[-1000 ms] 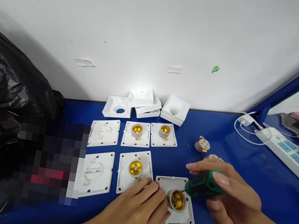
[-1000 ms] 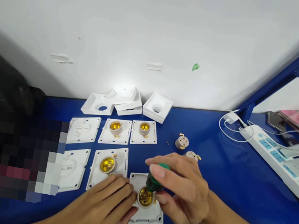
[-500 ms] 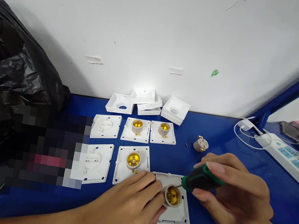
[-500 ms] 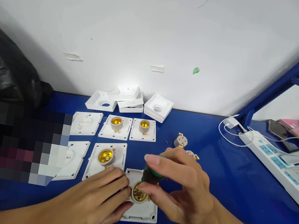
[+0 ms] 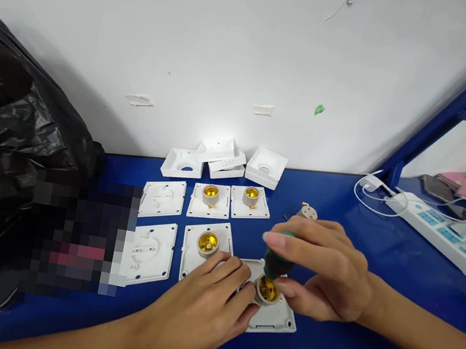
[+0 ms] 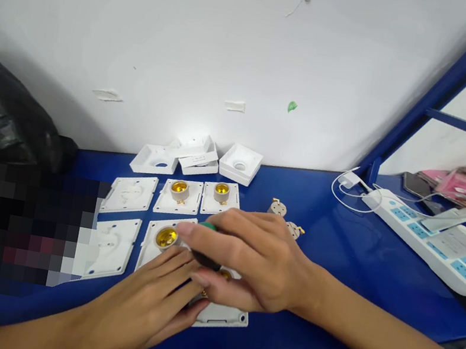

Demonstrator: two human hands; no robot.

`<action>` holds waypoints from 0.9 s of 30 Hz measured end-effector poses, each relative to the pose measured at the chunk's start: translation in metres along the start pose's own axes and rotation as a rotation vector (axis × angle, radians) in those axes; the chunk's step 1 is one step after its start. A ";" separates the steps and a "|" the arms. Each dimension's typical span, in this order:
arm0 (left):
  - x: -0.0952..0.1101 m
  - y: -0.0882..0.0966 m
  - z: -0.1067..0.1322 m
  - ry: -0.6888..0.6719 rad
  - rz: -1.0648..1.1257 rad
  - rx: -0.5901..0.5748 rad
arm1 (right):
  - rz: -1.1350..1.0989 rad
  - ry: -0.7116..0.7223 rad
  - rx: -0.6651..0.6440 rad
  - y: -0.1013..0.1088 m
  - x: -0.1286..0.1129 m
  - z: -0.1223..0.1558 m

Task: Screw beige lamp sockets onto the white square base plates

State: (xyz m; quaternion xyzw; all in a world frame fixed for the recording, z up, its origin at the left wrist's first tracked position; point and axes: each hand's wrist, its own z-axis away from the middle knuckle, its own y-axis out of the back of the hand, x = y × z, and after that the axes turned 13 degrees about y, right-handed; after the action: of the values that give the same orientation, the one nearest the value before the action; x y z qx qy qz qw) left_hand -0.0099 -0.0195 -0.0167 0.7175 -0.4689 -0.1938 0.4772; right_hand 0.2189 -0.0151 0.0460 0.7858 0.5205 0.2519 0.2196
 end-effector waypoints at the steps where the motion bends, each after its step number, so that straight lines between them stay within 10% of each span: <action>1: 0.000 0.000 0.001 0.004 0.007 0.015 | -0.006 0.012 -0.015 0.000 -0.001 -0.002; 9: -0.002 0.000 0.001 -0.043 0.055 0.008 | -0.180 -0.242 0.234 -0.005 -0.007 0.023; 18: -0.001 0.004 0.000 -0.181 0.108 -0.033 | 0.027 -0.574 0.557 -0.006 0.040 0.047; 27: -0.003 0.006 0.001 -0.285 0.141 -0.068 | 0.262 -0.432 0.152 -0.003 0.070 0.039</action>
State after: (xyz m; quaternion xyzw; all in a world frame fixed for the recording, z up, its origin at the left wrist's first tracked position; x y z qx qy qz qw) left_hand -0.0150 -0.0184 -0.0122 0.6315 -0.5742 -0.2753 0.4425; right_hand 0.2639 0.0481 0.0255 0.8962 0.3729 0.0648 0.2315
